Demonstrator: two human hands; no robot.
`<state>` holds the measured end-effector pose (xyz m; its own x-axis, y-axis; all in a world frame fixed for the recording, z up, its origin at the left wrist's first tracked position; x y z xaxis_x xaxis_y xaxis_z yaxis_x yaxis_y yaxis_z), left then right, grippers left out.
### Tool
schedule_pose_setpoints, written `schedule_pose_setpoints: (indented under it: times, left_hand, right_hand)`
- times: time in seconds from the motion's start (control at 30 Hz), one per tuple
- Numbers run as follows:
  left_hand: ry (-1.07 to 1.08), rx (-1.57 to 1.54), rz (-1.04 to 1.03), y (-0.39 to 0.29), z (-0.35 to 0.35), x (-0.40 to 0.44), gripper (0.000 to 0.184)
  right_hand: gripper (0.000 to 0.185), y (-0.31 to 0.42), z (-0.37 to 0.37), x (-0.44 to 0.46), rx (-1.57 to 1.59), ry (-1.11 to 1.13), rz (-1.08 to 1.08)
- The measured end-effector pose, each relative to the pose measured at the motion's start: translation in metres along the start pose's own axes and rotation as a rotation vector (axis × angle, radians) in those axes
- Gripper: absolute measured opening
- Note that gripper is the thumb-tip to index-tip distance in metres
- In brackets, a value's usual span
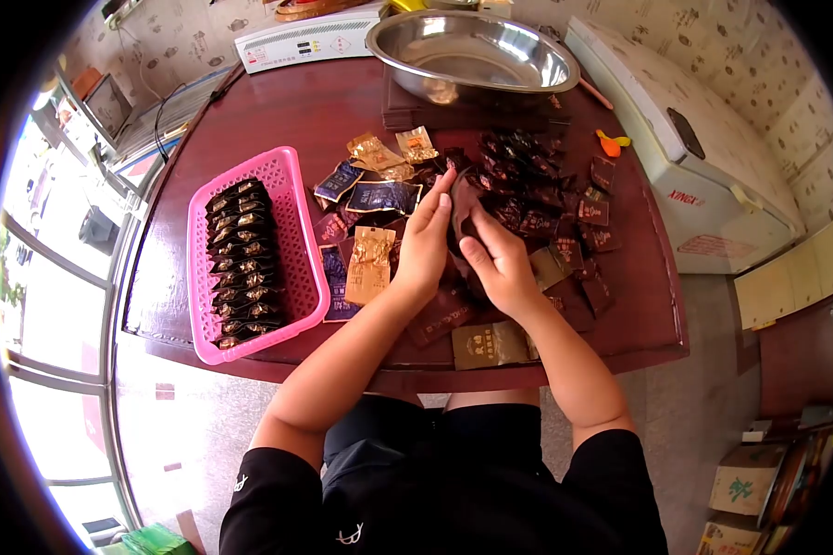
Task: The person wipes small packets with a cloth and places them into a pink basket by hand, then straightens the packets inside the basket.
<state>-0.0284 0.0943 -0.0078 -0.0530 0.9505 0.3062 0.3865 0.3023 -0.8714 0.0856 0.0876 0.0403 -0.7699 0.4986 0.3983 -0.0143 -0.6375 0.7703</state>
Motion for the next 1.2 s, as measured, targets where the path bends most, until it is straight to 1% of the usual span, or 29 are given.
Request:
schedule_pose_setpoints:
  times: [0.03,0.07,0.1,0.13,0.17,0.2,0.27,0.3,0.33,0.37,0.4,0.43,0.47,0.5,0.53,0.57,0.6,0.67,0.73,0.8,0.83,0.87,0.93,0.97,1.0,1.07,1.1,1.17,1.2]
  left_hand:
    - [0.003,-0.177,0.082,-0.002,-0.010,-0.003,0.051]
    - [-0.018,-0.437,0.242,0.017,-0.010,-0.008,0.061]
    - [0.029,-0.545,0.243,0.011,-0.019,-0.011,0.063]
    - [0.077,-0.652,0.244,0.003,-0.029,-0.013,0.065]
    - [0.175,-0.730,0.227,0.000,-0.039,-0.012,0.066]
    - [0.172,-0.731,0.226,0.000,-0.042,-0.013,0.066]
    - [0.167,-0.608,0.268,0.001,-0.050,-0.016,0.069]
    - [0.180,-0.565,0.269,-0.002,-0.056,-0.017,0.073]
    - [0.178,-0.567,0.272,-0.004,-0.058,-0.019,0.073]
    - [0.226,-0.502,0.279,-0.008,-0.063,-0.019,0.075]
    - [0.273,-0.435,0.286,-0.009,-0.066,-0.020,0.077]
    - [0.261,-0.402,0.386,0.003,-0.063,-0.026,0.082]
    - [0.215,-0.290,0.406,-0.008,-0.068,-0.031,0.085]
    - [0.365,-0.196,0.397,0.006,-0.065,-0.028,0.083]
    - [0.511,-0.099,0.384,0.020,-0.061,-0.025,0.081]
    - [0.522,0.056,0.420,0.020,-0.063,-0.025,0.073]
    - [0.531,0.085,0.380,0.026,-0.064,-0.025,0.062]
    - [0.542,0.162,0.499,0.029,-0.066,-0.028,0.050]
    - [0.475,0.156,0.496,0.023,-0.063,-0.025,0.040]
    - [0.395,0.186,0.468,0.020,-0.055,-0.024,0.040]
    - [0.338,0.233,0.397,0.005,-0.054,-0.023,0.041]
    - [0.284,0.392,0.303,-0.010,-0.052,-0.020,0.039]
    - [0.256,0.813,0.136,-0.045,-0.055,-0.017,0.032]
    - [0.177,0.914,-0.234,-0.074,-0.061,-0.022,0.024]
    - [0.095,0.903,-0.357,-0.090,-0.059,-0.026,0.022]
    - [0.072,1.030,-0.423,-0.115,-0.054,-0.028,0.021]
    - [0.044,1.031,-0.417,-0.118,-0.047,-0.029,0.020]
    - [0.115,0.914,-0.278,-0.126,-0.043,-0.036,0.021]
    - [0.141,0.840,-0.203,-0.125,-0.041,-0.041,0.022]
  right_hand:
    - [0.060,0.013,-0.006,0.003,-0.056,0.061,0.093]
    - [0.064,0.025,-0.014,0.005,-0.110,0.122,0.184]
    - [0.070,0.028,-0.024,0.006,-0.257,0.169,0.255]
    - [0.070,0.028,-0.024,0.007,-0.256,0.170,0.255]
    - [0.070,0.031,-0.022,0.007,-0.375,0.138,0.264]
    - [0.071,0.033,-0.022,0.006,-0.495,0.106,0.273]
    - [0.071,0.026,-0.020,0.005,-0.484,0.068,0.254]
    - [0.073,0.022,-0.017,0.004,-0.519,0.037,0.219]
    - [0.074,0.022,-0.014,0.003,-0.552,0.006,0.183]
    - [0.075,0.022,-0.011,0.003,-0.575,-0.018,0.157]
    - [0.072,0.020,-0.007,0.003,-0.581,-0.048,0.143]
    - [0.071,0.020,-0.001,0.002,-0.581,-0.089,0.130]
    - [0.069,0.020,0.005,0.001,-0.582,-0.130,0.116]
    - [0.070,0.014,0.013,0.001,-0.565,-0.156,0.072]
    - [0.072,0.008,0.021,0.002,-0.581,-0.167,-0.028]
    - [0.071,0.001,0.027,0.003,-0.542,-0.179,-0.038]
    - [0.071,-0.006,0.033,0.002,-0.497,-0.190,-0.046]
    - [0.069,-0.014,0.040,-0.001,-0.379,-0.212,-0.064]
    - [0.068,-0.013,0.040,0.001,-0.297,-0.221,-0.003]
    - [0.064,-0.021,0.045,-0.004,-0.094,-0.287,-0.061]
    - [0.062,-0.025,0.046,-0.005,-0.019,-0.323,-0.075]
    - [0.058,-0.032,0.048,-0.005,0.003,-0.362,-0.065]
    - [0.060,-0.053,0.033,-0.004,0.455,-0.264,-0.104]
    - [0.063,-0.040,0.034,-0.004,0.378,-0.285,-0.153]
    - [0.062,-0.056,0.029,-0.007,0.456,-0.324,-0.223]
    - [0.061,-0.050,0.022,-0.006,0.438,-0.206,-0.243]
    - [0.061,-0.048,0.020,-0.009,0.447,-0.183,-0.228]
    - [0.058,-0.023,-0.002,-0.002,0.223,0.095,-0.148]
    - [0.052,-0.004,-0.006,0.003,0.210,0.051,-0.044]
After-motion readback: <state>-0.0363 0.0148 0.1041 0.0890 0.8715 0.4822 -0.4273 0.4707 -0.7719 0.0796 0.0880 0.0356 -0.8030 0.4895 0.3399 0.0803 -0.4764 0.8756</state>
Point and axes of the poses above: each hand's wrist, its own x-axis towards the middle knuckle, its own z-axis out of the back of the hand, y = z × x, the point moved 9 cm from there along x, towards the middle knuckle, and after that the axes turned 15 degrees about y, right-handed, at the moved point
